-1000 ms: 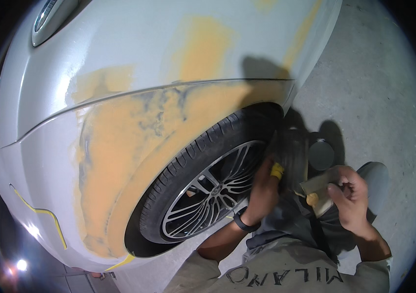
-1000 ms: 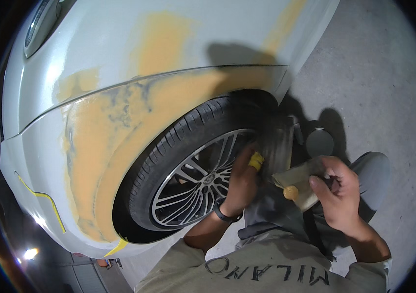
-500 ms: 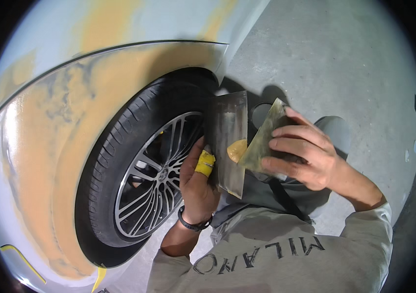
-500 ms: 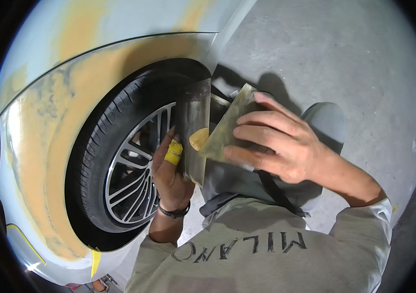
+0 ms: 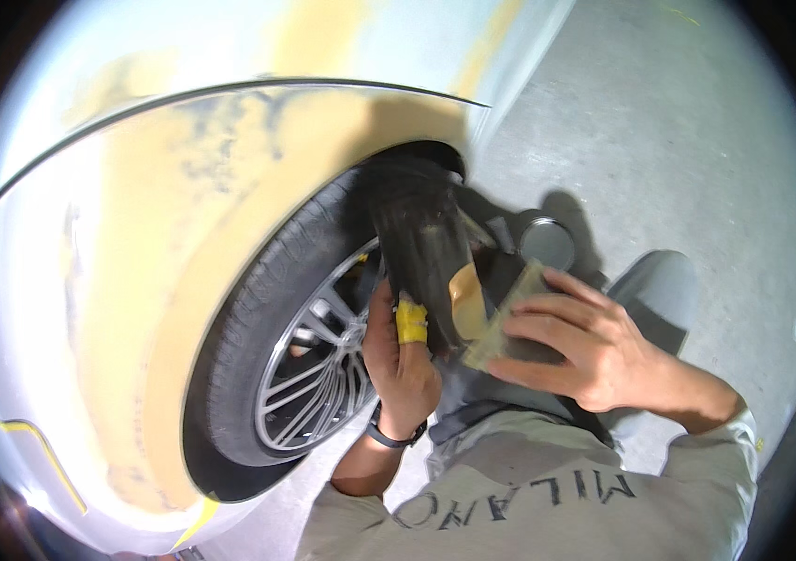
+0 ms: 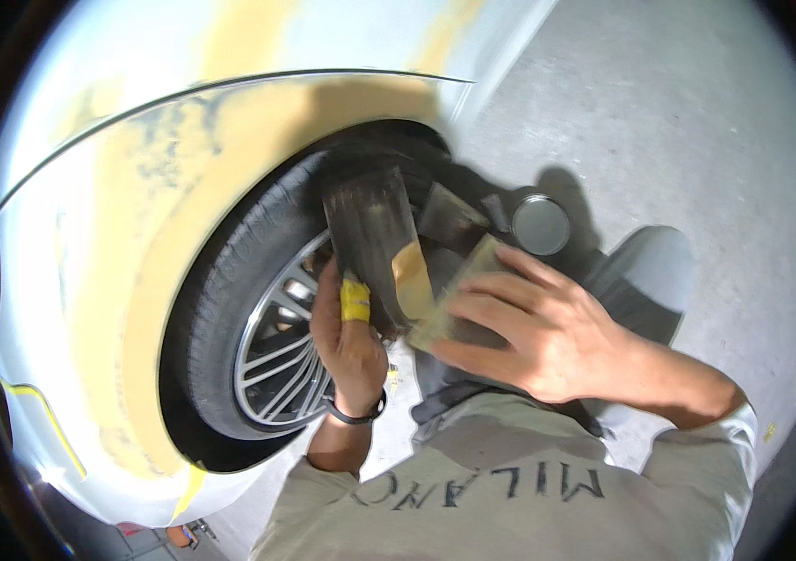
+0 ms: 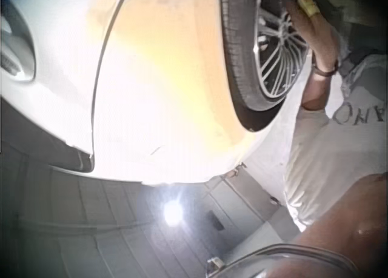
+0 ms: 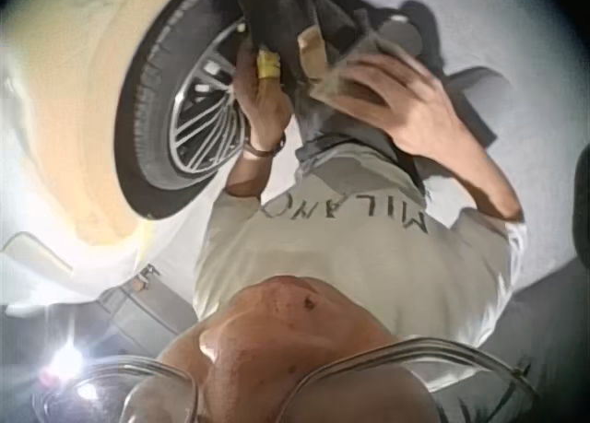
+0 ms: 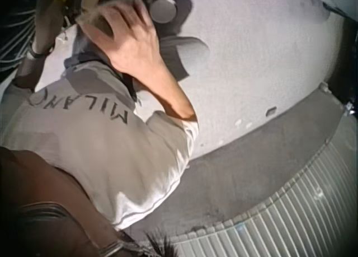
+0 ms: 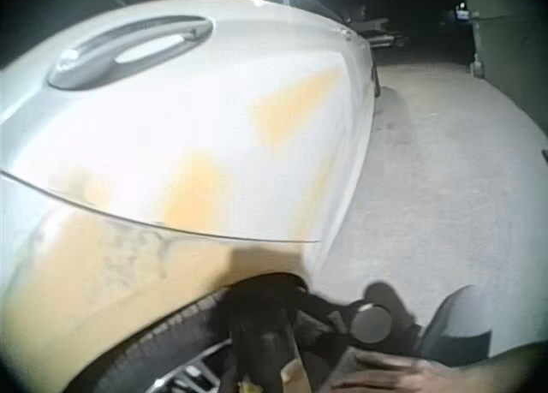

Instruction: The person applies a yellow body filler to the wheel arch area of a white car using a metal spreader. They repeatedly scoop filler from a container and spread it over the surface, smoothing it with the tool.

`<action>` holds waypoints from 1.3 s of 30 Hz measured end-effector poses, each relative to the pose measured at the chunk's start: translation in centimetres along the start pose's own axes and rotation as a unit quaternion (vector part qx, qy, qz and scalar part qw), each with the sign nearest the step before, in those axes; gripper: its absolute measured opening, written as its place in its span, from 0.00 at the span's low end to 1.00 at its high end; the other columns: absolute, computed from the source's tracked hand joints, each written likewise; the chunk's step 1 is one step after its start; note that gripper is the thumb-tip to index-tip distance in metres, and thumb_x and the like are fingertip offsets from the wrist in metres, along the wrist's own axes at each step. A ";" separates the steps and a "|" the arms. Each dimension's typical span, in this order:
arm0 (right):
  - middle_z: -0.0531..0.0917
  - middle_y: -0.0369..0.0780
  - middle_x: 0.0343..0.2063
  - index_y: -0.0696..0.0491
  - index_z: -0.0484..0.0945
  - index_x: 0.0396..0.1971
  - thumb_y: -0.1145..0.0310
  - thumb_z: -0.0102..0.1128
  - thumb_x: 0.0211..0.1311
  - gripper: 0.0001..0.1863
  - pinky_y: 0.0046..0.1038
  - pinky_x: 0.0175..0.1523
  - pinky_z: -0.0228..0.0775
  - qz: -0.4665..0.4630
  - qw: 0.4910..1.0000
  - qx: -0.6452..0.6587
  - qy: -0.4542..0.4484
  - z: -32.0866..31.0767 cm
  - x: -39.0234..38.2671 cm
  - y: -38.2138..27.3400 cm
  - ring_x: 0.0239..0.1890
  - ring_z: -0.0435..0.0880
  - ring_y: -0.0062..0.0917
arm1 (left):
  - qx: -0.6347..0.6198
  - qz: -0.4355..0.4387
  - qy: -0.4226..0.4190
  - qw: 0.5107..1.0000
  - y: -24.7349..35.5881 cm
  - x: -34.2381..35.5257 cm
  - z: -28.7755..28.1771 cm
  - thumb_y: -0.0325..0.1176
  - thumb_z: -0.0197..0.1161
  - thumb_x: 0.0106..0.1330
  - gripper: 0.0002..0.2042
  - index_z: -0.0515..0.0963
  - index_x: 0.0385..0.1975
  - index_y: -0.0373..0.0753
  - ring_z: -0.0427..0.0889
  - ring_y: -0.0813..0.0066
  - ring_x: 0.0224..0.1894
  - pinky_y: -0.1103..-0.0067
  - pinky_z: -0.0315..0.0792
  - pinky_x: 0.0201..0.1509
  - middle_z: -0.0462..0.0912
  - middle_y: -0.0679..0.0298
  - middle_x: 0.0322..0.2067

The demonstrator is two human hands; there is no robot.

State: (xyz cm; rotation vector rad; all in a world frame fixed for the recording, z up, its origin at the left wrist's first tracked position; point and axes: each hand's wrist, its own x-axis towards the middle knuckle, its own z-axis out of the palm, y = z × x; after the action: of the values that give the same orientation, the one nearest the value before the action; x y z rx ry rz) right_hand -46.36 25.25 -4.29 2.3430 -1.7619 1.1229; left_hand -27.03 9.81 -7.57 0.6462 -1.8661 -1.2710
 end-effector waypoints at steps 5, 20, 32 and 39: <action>0.89 0.49 0.46 0.60 0.86 0.49 0.90 0.49 0.62 0.21 0.36 0.54 0.83 0.240 0.923 0.235 0.186 1.6 0.9 1.7 0.49 0.91 0.41 | -0.149 -0.154 0.029 0.976 -0.5 -3.3 -8.4 0.30 0.49 0.79 0.21 0.71 0.67 0.28 0.80 0.78 0.47 0.80 0.73 0.56 0.83 0.61 0.52; 0.75 0.42 0.53 0.37 0.86 0.58 0.60 0.62 0.69 0.19 0.49 0.64 0.77 0.060 0.863 -0.060 0.497 8.9 20.4 0.6 0.57 0.81 0.37 | 0.496 0.131 0.090 0.853 2.8 -6.0 -22.6 0.51 0.58 0.62 0.21 0.76 0.35 0.34 0.83 0.54 0.31 0.68 0.74 0.40 0.83 0.54 0.31; 0.81 0.44 0.44 0.41 0.85 0.54 0.58 0.61 0.71 0.15 0.48 0.58 0.82 0.026 0.835 0.023 0.549 9.9 21.2 0.3 0.50 0.86 0.40 | 0.515 0.145 0.073 0.842 2.2 -6.9 -23.4 0.51 0.52 0.71 0.22 0.75 0.41 0.33 0.76 0.57 0.30 0.67 0.68 0.37 0.79 0.54 0.31; 0.81 0.45 0.43 0.45 0.85 0.53 0.61 0.61 0.70 0.14 0.44 0.52 0.84 0.025 0.817 -0.036 0.575 10.2 22.9 2.1 0.45 0.86 0.38 | 0.512 0.137 0.082 0.844 2.1 -7.1 -23.2 0.53 0.51 0.72 0.24 0.76 0.40 0.33 0.76 0.55 0.30 0.66 0.68 0.37 0.80 0.53 0.31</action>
State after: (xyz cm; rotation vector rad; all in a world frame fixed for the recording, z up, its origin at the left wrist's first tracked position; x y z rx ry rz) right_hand -40.13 1.23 -0.47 1.0142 -1.2736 1.8234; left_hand -3.86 3.55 -3.15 0.9252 -2.3004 0.0721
